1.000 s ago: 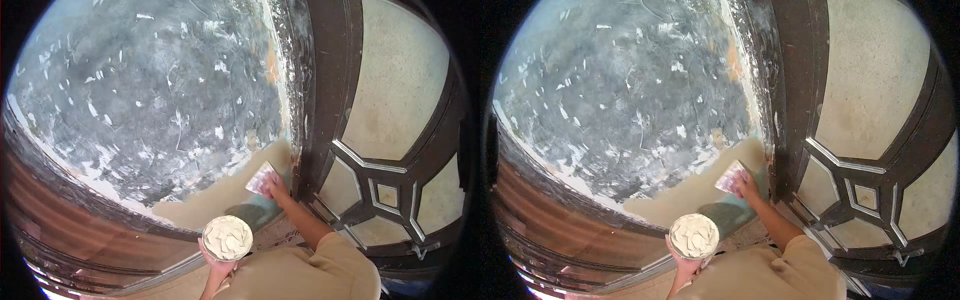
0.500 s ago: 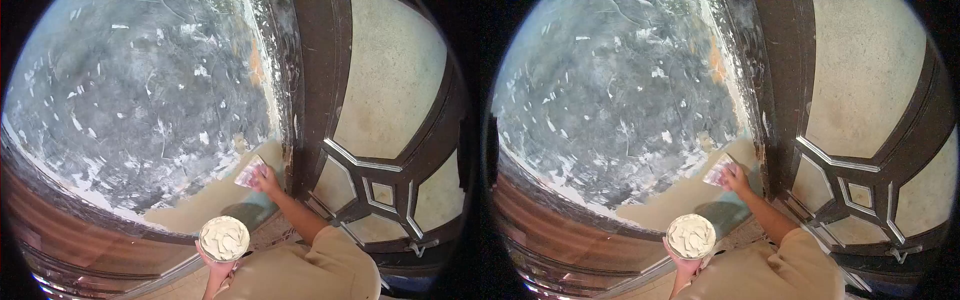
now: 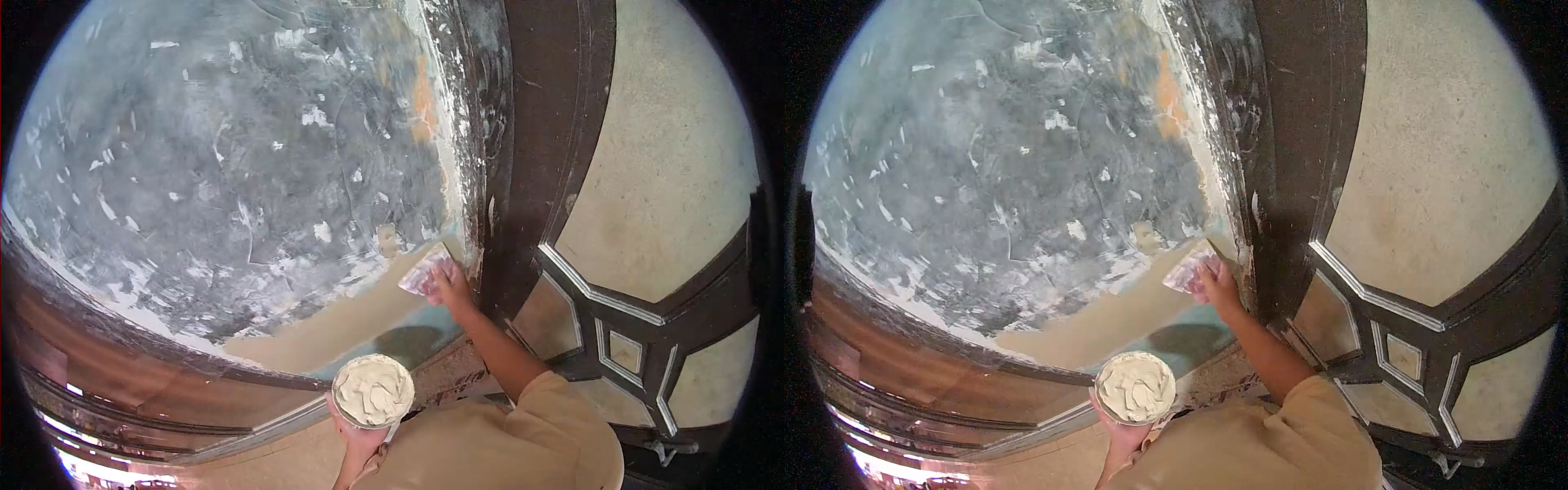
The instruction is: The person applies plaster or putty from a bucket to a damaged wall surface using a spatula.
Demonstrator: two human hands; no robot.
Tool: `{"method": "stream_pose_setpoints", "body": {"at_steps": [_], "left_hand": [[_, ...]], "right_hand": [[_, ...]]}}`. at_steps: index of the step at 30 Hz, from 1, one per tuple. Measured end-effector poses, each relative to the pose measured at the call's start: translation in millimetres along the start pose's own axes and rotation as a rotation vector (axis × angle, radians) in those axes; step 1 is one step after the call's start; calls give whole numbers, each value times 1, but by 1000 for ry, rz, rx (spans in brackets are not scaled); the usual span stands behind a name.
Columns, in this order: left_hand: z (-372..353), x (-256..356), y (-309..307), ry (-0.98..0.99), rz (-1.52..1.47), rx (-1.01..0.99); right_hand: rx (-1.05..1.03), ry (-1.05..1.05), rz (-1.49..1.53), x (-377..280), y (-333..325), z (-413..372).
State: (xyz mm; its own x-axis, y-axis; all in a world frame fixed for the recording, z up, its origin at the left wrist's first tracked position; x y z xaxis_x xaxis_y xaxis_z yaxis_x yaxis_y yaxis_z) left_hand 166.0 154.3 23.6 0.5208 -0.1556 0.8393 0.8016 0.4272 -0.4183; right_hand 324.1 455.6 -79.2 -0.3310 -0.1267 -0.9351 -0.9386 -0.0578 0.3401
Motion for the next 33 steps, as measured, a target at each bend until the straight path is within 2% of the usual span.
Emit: {"method": "stream_pose_setpoints", "body": {"at_steps": [2, 3, 4, 6, 7, 9, 10, 11, 12, 14, 15, 16, 18, 19, 20, 21, 22, 23, 25, 26, 28, 30, 32, 33], "left_hand": [[10, 24, 22, -527, -1633, 170], [-2, -26, 27, -713, -1422, 88], [-8, -36, 32, -717, -1422, 92], [-18, -46, 37, -610, -1171, 92], [-22, -48, 39, -557, -1044, 92], [-25, -51, 43, -454, -786, 93], [-27, -53, 45, -411, -656, 90], [-26, -62, 47, -550, -838, 45], [-20, -50, 47, -562, -837, 49], [-6, -19, 52, -780, -1348, 33], [-4, -16, 54, -785, -1347, 40], [-4, -13, 55, -800, -1342, 42], [-6, -16, 56, -810, -1333, 35], [-10, -26, 56, -777, -1219, 48], [-13, -32, 54, -743, -1105, 65], [-10, -27, 56, -819, -1251, 98], [-13, -29, 58, -818, -1252, 109], [-14, -31, 57, -627, -961, 115], [-17, -29, 56, -253, -373, 112], [-8, -16, 53, -258, -371, 119], [11, 2, 57, -716, -1564, 96], [6, -7, 55, -780, -1519, 150], [-7, -39, 47, -552, -896, 139], [-14, -48, 44, -555, -899, 150]], "right_hand": [[-29, 48, -89, 3, -1, 15], [-12, 58, -96, 41, -16, 27], [-13, 62, -97, 72, -35, 24], [142, 133, -353, 116, -68, 8], [136, 136, -355, 106, -69, 2], [18, 342, -291, 78, -66, -23], [14, 352, -294, 65, -58, -26], [5, 297, -111, 48, -44, -19], [-2, 241, 71, 36, -36, -9], [2, 251, 30, 25, -35, 19], [7, 254, -10, 24, -36, 25], [8, 261, -11, 48, -46, 30], [65, 234, -259, 115, -80, 39], [12, 335, -149, 115, -84, 18], [142, 354, -431, 171, -110, 20], [106, 454, -265, 147, -102, -5], [69, 551, -97, 113, -92, -32], [62, 557, -100, 108, -90, -39], [-137, 501, -229, 106, -82, -46], [-143, 507, -232, 110, -83, -46], [-276, 324, -268, 110, -81, -43], [-342, 348, -334, 90, -79, -43], [-467, 225, -568, 71, -78, -47], [-470, 180, -522, 84, -84, -46]]}}
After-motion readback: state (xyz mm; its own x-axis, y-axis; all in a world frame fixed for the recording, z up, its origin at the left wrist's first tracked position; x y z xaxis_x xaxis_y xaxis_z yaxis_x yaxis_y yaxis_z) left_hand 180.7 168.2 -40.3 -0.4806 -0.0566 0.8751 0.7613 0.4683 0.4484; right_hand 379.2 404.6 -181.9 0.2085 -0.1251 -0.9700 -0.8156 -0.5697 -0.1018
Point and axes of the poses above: each hand's wrist, its own z-axis towards the middle knuckle, its own y-axis out of the palm, x = y × z, the point moved 3 cm from there along z, towards the middle knuckle, and after that the axes turned 3 degrees about -y, right-handed, at the moved point
